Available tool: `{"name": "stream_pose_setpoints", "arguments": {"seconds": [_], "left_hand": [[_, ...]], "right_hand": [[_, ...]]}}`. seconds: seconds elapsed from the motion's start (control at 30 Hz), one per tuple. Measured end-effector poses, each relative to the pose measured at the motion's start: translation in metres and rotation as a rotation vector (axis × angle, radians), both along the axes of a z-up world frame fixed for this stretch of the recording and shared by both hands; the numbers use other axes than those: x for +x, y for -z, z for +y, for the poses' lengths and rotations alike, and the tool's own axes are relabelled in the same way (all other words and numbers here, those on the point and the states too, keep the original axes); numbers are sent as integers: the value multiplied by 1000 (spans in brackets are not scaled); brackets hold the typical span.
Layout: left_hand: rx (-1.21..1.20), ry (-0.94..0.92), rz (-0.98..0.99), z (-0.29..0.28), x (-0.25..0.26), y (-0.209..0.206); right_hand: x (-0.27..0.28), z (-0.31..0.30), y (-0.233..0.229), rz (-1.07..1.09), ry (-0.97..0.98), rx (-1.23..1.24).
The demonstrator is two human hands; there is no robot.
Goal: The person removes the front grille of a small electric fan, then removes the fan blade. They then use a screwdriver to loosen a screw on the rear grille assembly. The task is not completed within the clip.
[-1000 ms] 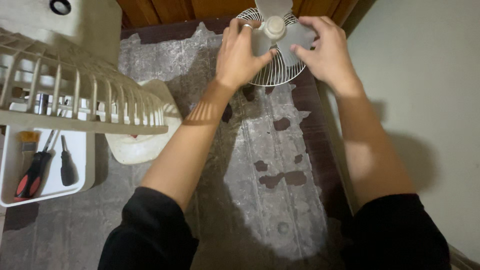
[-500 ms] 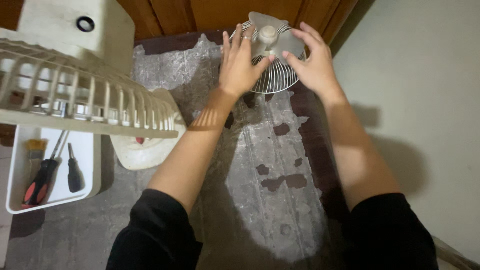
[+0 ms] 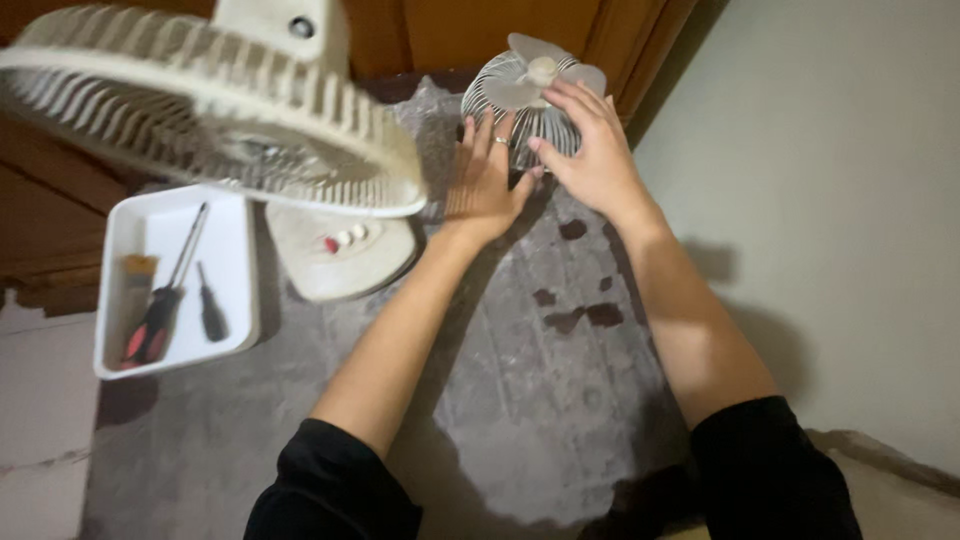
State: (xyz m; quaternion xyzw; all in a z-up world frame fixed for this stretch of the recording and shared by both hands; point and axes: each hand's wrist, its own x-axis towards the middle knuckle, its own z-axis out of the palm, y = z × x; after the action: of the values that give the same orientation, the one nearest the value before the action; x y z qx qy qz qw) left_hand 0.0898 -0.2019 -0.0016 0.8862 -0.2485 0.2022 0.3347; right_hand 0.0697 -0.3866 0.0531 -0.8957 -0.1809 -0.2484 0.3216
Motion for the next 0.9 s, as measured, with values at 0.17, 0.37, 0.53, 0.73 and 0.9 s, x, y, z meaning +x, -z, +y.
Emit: {"name": "stream_pose_setpoints", "arguments": {"seconds": [0.17,0.37,0.53,0.73,0.9], "left_hand": [[22,21,-88,35,-43,-3],[56,-4,286,82,-93,-18],[-6,13,-87,121,-122,-18],[-53,-33,-23,172,-154,-23],[-28,-129,-66,213,-170,-34]], "right_hand": [[-30,44,1,-15,-44,3],[-61,89,1,30,-187,164],[-80,124,12,73,-192,191],[-98,169,16,85,-222,167],[-109,209,13,-41,-224,109]]}}
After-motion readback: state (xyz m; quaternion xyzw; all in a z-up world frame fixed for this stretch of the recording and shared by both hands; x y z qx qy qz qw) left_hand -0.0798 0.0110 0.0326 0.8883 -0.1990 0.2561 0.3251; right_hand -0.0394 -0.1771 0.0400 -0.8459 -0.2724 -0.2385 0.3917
